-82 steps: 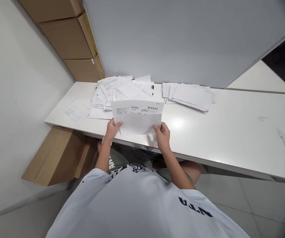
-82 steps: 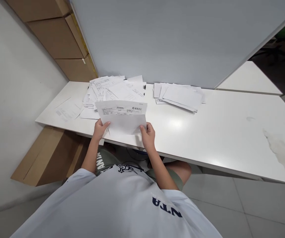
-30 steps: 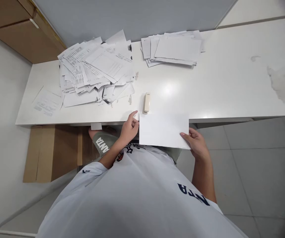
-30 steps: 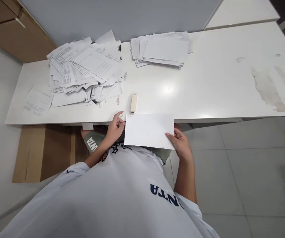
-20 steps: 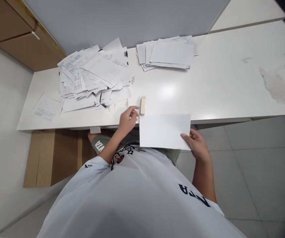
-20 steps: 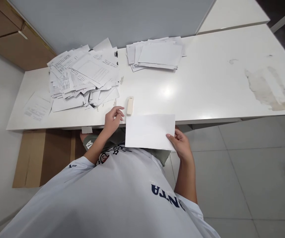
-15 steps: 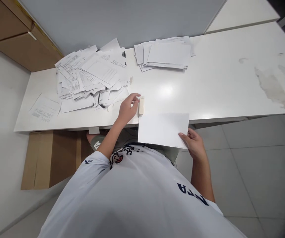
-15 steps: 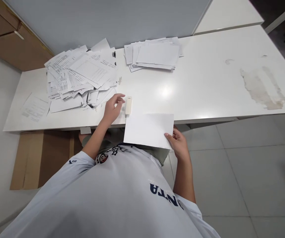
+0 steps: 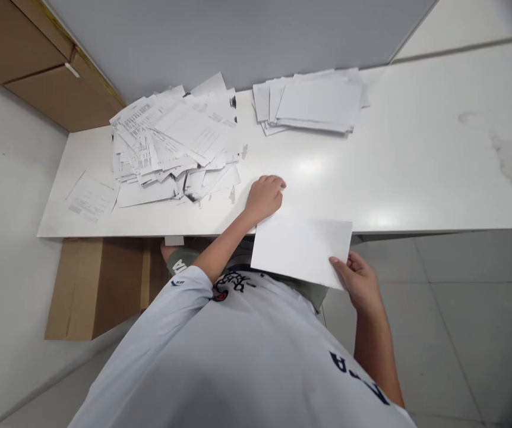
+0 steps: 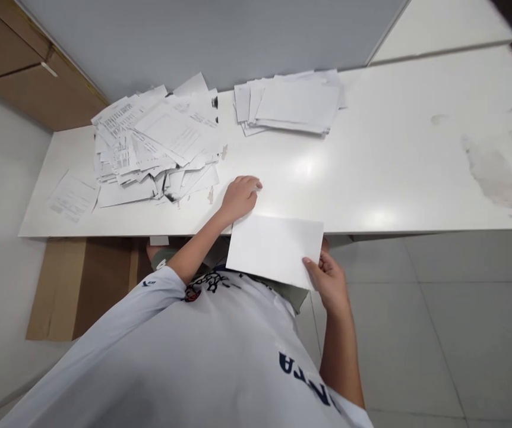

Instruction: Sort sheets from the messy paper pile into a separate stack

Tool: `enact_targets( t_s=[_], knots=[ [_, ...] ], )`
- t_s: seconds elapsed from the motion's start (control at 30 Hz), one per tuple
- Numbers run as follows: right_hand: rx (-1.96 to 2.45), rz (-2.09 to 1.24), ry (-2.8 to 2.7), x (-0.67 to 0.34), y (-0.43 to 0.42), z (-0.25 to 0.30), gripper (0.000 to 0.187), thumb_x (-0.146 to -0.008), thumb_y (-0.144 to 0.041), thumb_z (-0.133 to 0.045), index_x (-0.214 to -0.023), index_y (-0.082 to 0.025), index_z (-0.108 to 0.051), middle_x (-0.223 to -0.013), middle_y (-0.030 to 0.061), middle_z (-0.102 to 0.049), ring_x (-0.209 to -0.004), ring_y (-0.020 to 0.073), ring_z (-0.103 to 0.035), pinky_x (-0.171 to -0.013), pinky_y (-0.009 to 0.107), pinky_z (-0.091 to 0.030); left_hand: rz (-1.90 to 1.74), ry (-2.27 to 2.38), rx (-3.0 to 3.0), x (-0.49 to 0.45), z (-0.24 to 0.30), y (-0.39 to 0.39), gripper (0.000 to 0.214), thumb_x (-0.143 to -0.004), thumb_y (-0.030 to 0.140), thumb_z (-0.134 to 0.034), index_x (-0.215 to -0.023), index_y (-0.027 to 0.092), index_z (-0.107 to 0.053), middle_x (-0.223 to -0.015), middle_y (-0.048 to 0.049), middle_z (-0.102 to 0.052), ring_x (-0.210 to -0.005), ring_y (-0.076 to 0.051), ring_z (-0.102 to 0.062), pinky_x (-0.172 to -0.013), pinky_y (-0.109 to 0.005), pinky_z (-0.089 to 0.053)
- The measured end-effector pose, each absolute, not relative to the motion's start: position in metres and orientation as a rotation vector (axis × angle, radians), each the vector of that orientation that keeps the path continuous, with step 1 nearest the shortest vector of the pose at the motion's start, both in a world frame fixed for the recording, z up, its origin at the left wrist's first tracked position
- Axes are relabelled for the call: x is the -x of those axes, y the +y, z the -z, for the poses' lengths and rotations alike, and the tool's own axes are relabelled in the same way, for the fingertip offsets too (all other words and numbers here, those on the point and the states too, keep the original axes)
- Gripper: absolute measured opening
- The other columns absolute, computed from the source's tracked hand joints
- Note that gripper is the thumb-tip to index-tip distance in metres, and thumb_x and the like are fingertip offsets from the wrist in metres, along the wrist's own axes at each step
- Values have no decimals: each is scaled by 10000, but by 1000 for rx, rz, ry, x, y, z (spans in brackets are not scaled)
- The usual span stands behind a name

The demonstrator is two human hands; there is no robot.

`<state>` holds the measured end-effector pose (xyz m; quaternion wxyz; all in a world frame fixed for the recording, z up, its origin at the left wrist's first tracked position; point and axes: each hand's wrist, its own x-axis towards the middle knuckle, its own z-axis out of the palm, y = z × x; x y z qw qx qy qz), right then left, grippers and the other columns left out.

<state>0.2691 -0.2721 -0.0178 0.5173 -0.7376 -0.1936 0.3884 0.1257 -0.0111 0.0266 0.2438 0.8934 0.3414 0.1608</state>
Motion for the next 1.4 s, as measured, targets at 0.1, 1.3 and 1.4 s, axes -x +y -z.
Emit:
enact_targets(
  t_s=[0.1,1.3,1.4],
  knots=[
    [1773,-968,-488,-268,-271,14,401,-682,-509,-738,-945,-211,-687,-878,73,-757,-720,239,-695,-579,325,-553,-461,938,-2439,-121,-28,-13,367,-775,-6,-437,-1005,187,-648,-1153,-83,-663,-1110,-260,-539,-960,-408,-423],
    [2242,106,-904,-370,49,-8,447,-868,-367,-525,-1214,-85,-562,-1227,262,-534,-1165,367,-458,-965,492,-348,-640,1172,-2263,-52,-15,-15,313,-980,267,-374,-1225,203,-558,-1328,-87,-588,-1413,-254,-381,-1189,-426,-310],
    [2212,5,-1287,-353,33,13,279,-853,-320,-483,-966,-122,-645,-1051,198,-594,-1039,336,-505,-914,477,-384,-624,1155,-2281,-52,-16,-15,309,-989,289,-368,-1201,195,-572,-1316,-85,-591,-1415,-251,-375,-1189,-429,-308]
  ],
)
